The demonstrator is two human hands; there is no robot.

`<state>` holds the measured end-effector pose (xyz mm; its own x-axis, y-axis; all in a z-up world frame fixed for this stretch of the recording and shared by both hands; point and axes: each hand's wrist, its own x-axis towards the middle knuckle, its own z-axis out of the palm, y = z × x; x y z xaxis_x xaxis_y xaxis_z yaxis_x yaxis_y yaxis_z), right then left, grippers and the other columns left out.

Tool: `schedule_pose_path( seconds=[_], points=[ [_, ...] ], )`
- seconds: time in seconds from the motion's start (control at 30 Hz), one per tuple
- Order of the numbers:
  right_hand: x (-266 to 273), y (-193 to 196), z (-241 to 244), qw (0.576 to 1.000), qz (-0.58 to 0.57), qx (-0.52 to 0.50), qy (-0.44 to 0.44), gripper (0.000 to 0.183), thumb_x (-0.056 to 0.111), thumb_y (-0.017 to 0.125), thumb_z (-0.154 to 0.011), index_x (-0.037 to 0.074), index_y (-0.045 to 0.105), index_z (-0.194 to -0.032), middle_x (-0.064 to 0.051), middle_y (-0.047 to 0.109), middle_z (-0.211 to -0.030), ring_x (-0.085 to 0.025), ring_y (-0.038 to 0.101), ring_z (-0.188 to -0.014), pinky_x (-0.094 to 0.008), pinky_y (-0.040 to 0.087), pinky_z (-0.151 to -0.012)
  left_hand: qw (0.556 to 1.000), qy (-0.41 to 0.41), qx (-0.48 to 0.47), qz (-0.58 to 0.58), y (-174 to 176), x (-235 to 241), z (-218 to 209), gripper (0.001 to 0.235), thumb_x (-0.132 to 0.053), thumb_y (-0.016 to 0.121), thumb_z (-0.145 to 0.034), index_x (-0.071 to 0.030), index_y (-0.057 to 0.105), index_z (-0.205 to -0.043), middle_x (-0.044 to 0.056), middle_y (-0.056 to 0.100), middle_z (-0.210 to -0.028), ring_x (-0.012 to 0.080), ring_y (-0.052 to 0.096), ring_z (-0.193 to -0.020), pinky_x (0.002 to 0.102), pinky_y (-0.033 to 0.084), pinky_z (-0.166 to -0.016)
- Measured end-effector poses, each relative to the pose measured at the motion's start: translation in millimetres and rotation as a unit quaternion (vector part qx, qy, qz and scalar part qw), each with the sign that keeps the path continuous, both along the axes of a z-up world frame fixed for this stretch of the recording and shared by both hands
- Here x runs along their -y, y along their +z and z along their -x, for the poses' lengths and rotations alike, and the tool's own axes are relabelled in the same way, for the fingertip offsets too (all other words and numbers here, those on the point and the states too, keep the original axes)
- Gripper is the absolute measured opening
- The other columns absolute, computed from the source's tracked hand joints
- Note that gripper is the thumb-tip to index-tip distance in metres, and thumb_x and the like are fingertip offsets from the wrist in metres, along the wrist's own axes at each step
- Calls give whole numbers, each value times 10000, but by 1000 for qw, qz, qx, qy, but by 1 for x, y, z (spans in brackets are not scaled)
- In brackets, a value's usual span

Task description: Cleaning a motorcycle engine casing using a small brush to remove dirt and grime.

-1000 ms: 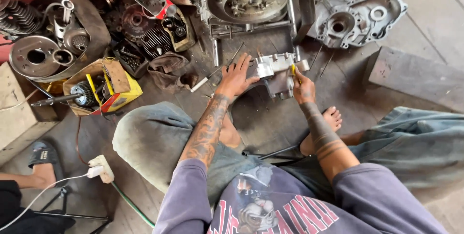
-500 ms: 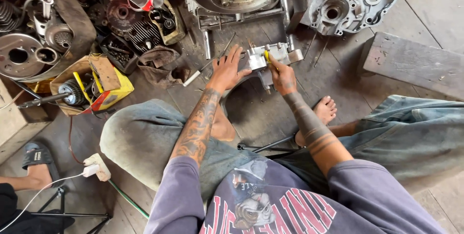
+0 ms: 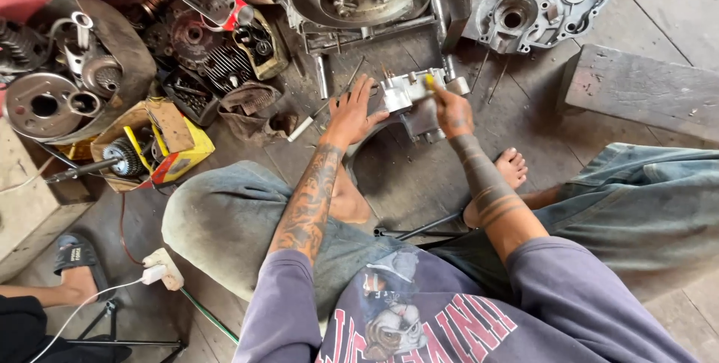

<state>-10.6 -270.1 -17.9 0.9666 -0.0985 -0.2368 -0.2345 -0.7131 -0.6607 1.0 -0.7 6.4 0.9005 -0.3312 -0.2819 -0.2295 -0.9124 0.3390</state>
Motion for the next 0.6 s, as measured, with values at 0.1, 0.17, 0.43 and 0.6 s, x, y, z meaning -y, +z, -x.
schedule_pose_path(
  seconds=[0.1, 0.17, 0.43, 0.6],
  points=[
    [35, -56, -5, 996, 21, -71, -54, 406, 418, 521, -1026, 580, 520, -1398, -134, 710, -1231, -387, 640, -1162, -534, 498, -1045, 1000, 6, -15, -5, 8, 3, -2, 869, -750, 356, -1072, -176, 115, -1677, 89, 81, -1741, 459, 424, -1434, 761, 288, -1195],
    [21, -38, 3, 997, 17, -64, -48, 396, 402, 542, -1022, 536, 552, -1395, -152, 717, -1214, -386, 645, -1162, -523, 504, -1044, 1000, 5, -13, -7, 6, 1, 0, 873, -756, 360, -1063, -180, 126, -1675, 81, 95, -1740, 455, 429, -1428, 756, 286, -1191],
    [18, -35, -16, 1000, -6, -16, -8, 403, 322, 591, -1020, 411, 601, -1413, -226, 717, -1191, -430, 641, -1168, -535, 513, -1047, 1000, 7, -18, 3, 13, 1, -2, 891, -777, 347, -1055, -188, 103, -1678, 77, 96, -1740, 456, 411, -1437, 751, 271, -1196],
    [8, -24, 3, 997, -62, -26, -32, 377, 311, 614, -1002, 357, 638, -1376, -221, 694, -1237, -459, 603, -1196, -589, 504, -1021, 1000, 0, -14, -10, 9, 1, -1, 896, -775, 367, -1047, -182, 130, -1676, 72, 111, -1739, 443, 433, -1417, 736, 297, -1183]
  ],
)
